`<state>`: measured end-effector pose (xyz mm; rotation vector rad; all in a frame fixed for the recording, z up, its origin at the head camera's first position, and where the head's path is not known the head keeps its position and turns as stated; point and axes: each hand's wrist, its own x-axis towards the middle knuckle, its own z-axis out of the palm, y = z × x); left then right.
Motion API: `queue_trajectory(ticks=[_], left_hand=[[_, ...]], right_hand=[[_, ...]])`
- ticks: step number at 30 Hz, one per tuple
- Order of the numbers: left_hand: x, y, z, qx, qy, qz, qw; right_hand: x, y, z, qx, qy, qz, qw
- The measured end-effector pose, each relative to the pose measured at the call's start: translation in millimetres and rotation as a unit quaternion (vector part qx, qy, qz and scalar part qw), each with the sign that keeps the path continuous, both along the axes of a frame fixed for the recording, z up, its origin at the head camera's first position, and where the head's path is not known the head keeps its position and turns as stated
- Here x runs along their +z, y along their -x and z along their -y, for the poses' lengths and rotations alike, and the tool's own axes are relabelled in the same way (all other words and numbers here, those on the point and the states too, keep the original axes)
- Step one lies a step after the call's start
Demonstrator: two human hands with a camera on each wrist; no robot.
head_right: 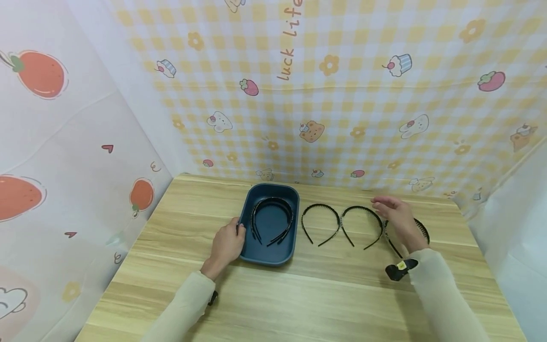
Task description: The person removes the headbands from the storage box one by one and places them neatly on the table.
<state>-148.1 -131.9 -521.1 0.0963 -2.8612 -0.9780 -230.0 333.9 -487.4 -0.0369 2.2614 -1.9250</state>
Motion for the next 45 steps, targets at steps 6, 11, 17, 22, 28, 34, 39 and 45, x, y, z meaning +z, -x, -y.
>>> queue_trajectory(ticks=[6, 11, 17, 22, 28, 34, 39, 45], left_hand=[[-0.7, 1.5, -0.5, 0.005, 0.009, 0.005, 0.9999], [-0.3, 2.1, -0.6, 0.008, 0.017, 0.003, 0.9998], [-0.3, 1.7, -0.3, 0.008, 0.015, 0.003, 0.9999], [-0.7, 1.4, 0.2, 0.005, 0.015, 0.002, 0.9999], [-1.8, 1.2, 0.8, 0.007, 0.013, 0.003, 0.9999], [-1.9, 1.0, 0.8, 0.008, 0.012, 0.003, 0.9999], [-1.8, 1.3, 0.6, 0.009, 0.011, 0.002, 0.9999], [-1.8, 0.8, 0.7, 0.009, 0.011, 0.005, 0.9999]], right_hand=[[2.9, 7.6, 20, 0.035, 0.002, -0.003, 0.9994], [6.7, 12.7, 35, 0.062, -0.031, -0.005, 0.9976], [8.2, 16.9, 53, 0.084, -0.025, 0.008, 0.9961], [9.8, 19.9, 69, 0.106, -0.019, 0.012, 0.9941], [15.1, 21.8, 86, 0.124, -0.018, 0.012, 0.9921], [16.8, 24.5, 99, 0.131, -0.013, 0.018, 0.9911], [19.4, 25.4, 109, 0.140, -0.026, 0.011, 0.9898], [21.9, 27.4, 120, 0.154, -0.036, 0.013, 0.9873]])
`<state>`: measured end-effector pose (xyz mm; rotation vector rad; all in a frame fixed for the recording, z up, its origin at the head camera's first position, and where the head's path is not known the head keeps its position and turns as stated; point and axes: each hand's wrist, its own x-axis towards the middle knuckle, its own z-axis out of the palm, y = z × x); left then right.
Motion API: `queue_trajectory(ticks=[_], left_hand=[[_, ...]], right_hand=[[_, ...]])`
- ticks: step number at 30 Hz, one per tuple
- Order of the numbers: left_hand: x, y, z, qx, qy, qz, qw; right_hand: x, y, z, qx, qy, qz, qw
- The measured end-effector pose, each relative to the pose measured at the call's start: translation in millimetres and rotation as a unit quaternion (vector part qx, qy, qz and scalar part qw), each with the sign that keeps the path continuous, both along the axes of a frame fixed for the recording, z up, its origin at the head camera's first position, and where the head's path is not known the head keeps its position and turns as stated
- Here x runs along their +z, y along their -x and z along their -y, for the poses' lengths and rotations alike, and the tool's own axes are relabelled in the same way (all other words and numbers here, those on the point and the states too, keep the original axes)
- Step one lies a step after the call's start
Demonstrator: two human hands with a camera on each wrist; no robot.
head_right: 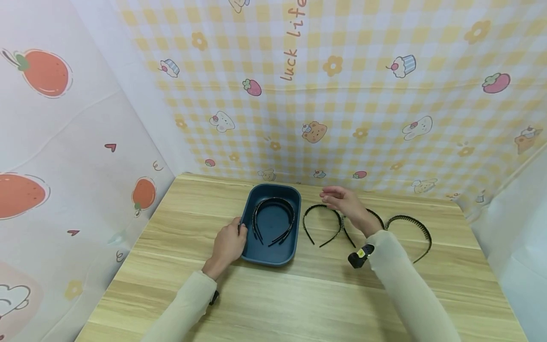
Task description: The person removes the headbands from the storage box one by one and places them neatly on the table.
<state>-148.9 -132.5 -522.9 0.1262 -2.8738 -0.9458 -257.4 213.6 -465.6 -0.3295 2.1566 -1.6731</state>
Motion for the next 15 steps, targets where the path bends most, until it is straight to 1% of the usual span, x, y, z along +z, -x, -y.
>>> queue_trajectory(ticks=[8, 12, 15], left_hand=[[0.3, -0.6, 0.2, -0.001, -0.001, 0.001, 1.0000], [1.1, -1.0, -0.1, -0.002, -0.004, 0.003, 1.0000], [1.8, -1.3, -0.1, -0.001, -0.005, 0.002, 1.0000]], right_hand=[[1.1, 3.1, 22, 0.004, 0.018, 0.014, 0.9997], [1.7, 5.5, 34, 0.015, 0.021, 0.027, 0.9993], [4.1, 6.2, 45, 0.025, 0.015, 0.026, 0.9992]])
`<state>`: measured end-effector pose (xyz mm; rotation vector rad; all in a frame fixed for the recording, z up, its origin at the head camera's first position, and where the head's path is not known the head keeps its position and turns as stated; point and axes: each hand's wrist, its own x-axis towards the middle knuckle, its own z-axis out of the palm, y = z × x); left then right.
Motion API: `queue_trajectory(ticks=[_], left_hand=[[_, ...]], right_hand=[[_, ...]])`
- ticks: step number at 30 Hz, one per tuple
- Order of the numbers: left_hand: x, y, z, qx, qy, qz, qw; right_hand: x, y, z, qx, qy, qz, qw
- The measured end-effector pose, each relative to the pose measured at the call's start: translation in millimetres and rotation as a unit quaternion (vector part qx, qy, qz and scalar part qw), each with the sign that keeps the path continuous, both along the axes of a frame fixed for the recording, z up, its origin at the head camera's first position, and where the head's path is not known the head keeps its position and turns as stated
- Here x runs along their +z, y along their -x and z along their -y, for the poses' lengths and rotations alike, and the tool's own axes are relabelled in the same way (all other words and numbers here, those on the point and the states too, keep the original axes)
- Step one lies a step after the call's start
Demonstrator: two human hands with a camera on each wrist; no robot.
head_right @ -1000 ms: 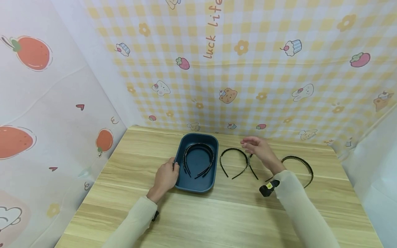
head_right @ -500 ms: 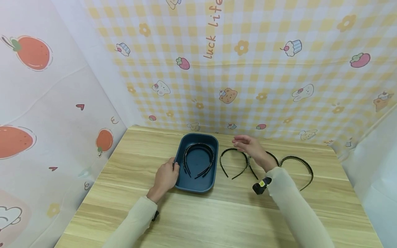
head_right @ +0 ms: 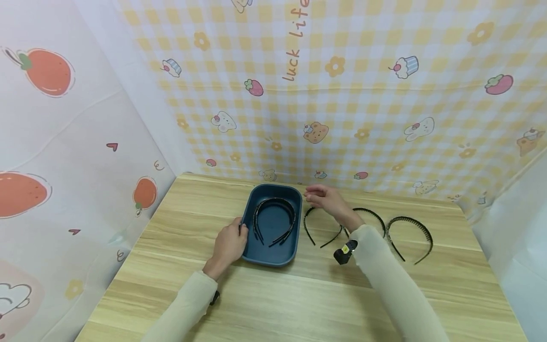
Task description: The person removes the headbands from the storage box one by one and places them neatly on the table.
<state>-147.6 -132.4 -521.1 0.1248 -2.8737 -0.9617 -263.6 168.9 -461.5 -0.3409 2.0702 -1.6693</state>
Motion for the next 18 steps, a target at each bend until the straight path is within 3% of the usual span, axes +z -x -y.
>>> queue_trajectory(ticks=[18], left_hand=[[-2.4, 0.5, 0.2, 0.002, 0.002, -0.007, 1.0000]], right_hand=[[7.8, 7.8, 39, 0.026, -0.018, -0.004, 0.9995]])
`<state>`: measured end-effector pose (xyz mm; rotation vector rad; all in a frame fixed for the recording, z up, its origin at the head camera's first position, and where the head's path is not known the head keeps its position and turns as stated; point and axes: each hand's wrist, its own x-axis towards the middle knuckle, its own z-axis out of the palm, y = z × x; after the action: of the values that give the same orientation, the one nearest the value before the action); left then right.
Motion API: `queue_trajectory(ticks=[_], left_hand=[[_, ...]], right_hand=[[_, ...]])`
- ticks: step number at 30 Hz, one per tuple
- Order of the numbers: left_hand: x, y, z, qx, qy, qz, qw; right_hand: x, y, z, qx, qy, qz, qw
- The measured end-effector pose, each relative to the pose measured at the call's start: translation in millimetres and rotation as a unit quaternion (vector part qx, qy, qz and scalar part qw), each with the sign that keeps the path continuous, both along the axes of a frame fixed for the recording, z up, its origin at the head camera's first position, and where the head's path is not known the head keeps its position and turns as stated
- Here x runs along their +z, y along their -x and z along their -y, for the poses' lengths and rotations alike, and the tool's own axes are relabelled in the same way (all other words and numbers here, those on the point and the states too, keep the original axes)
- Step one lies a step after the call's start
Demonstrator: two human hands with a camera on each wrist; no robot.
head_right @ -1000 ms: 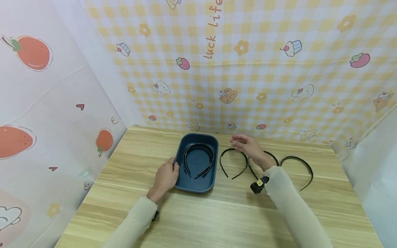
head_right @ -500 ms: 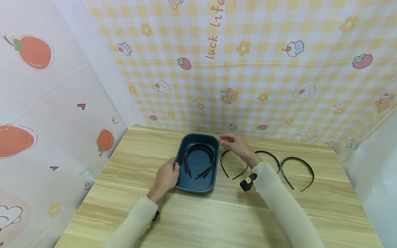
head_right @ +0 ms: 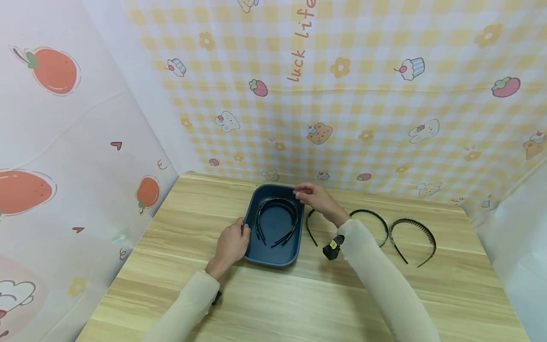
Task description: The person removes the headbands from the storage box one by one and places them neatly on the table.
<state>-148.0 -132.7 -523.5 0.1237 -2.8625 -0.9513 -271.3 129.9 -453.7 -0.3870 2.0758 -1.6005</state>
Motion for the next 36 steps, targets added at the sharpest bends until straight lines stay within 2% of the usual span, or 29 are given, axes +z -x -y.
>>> queue_trajectory(ticks=[9, 13, 19, 23, 29, 36], left_hand=[[1.5, -0.1, -0.1, 0.003, -0.001, 0.006, 1.0000], [1.0, 0.3, -0.7, 0.002, 0.000, 0.009, 1.0000], [1.3, 0.0, -0.7, 0.004, 0.000, 0.004, 1.0000], [1.1, -0.4, -0.3, 0.002, -0.001, 0.003, 1.0000], [2.6, -0.8, 0.0, 0.002, -0.004, -0.004, 1.0000], [4.4, -1.7, -1.3, 0.003, -0.002, -0.007, 1.0000]], right_hand=[[-1.8, 6.2, 15, 0.011, -0.009, 0.028, 0.9995], [-0.2, 6.2, 24, 0.016, -0.042, 0.033, 0.9984], [2.5, 6.8, 36, 0.019, -0.117, 0.002, 0.9930], [2.1, 7.1, 44, 0.024, -0.144, 0.013, 0.9892], [-0.3, 7.5, 49, 0.041, -0.133, 0.040, 0.9895], [0.3, 5.6, 52, 0.056, -0.117, 0.041, 0.9907]])
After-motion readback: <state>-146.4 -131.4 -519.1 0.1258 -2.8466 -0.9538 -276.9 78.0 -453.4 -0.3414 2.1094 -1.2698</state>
